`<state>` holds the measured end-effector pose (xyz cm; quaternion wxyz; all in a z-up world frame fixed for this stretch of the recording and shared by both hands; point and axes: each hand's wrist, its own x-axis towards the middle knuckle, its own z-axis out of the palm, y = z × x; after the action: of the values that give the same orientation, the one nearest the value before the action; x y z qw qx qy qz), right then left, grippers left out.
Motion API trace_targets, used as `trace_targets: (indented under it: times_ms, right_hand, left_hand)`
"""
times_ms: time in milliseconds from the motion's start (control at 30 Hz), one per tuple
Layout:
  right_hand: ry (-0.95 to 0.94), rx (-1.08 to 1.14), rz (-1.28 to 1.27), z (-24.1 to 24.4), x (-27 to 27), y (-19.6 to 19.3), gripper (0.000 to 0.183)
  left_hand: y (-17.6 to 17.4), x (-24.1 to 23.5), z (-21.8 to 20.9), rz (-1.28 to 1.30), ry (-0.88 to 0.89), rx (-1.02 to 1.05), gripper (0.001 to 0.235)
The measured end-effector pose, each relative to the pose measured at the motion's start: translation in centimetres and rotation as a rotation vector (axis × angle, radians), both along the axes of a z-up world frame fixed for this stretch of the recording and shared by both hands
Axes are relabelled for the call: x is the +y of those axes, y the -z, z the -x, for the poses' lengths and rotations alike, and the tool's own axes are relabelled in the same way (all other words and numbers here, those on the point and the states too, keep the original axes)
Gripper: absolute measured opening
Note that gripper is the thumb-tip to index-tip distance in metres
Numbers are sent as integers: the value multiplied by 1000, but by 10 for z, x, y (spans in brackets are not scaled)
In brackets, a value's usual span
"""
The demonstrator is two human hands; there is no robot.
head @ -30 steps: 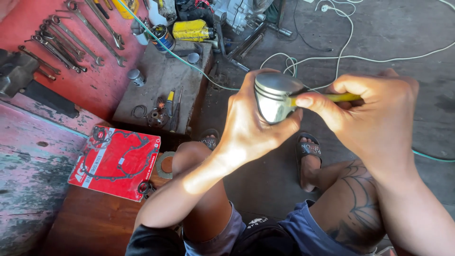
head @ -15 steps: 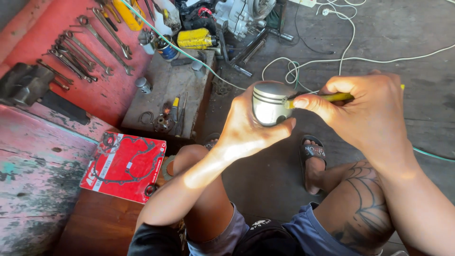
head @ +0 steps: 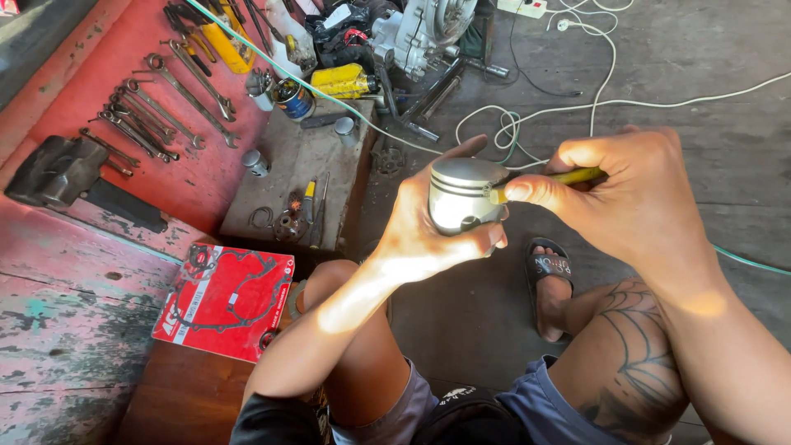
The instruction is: Cleaning carbon deposits from a motorcycle piston using a small brush and cleaning solution
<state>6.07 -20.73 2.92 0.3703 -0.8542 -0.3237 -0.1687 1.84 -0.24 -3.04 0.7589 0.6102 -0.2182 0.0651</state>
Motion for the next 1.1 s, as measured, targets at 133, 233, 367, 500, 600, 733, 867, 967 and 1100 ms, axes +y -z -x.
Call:
trace_targets:
  times_ms: [133, 233, 367, 500, 600, 733, 867, 967, 1100]
  right_hand:
    - [-21, 12, -11, -1, -1, 1, 37]
    - [-44, -15, -14, -2, -1, 2, 35]
    - [-47, 27, -9, -1, -1, 0, 36]
    - [-4, 120, -27, 2, -1, 2, 26]
    - [16, 160, -29, 4, -1, 2, 20]
    - [1, 165, -38, 0, -6, 11, 25]
    - [56, 131, 51, -6, -11, 21, 18]
    - [-82, 198, -87, -28, -23, 49, 27]
    - [-293, 411, -333, -89, -55, 133, 26]
  left_hand:
    - [0, 0, 4, 168, 164, 71, 92]
    - [-2, 3, 4, 161, 193, 66, 96]
    - [-1, 2, 3, 221, 242, 55, 98]
    - [-1, 4, 5, 281, 300, 62, 101]
    - [-2, 7, 6, 288, 341, 64, 102]
    - [-5, 9, 6, 324, 431, 34, 103]
    - [-4, 9, 5, 379, 458, 6, 102]
    - [-10, 10, 11, 435, 514, 18, 104]
    - [-10, 8, 12, 462, 526, 38, 100]
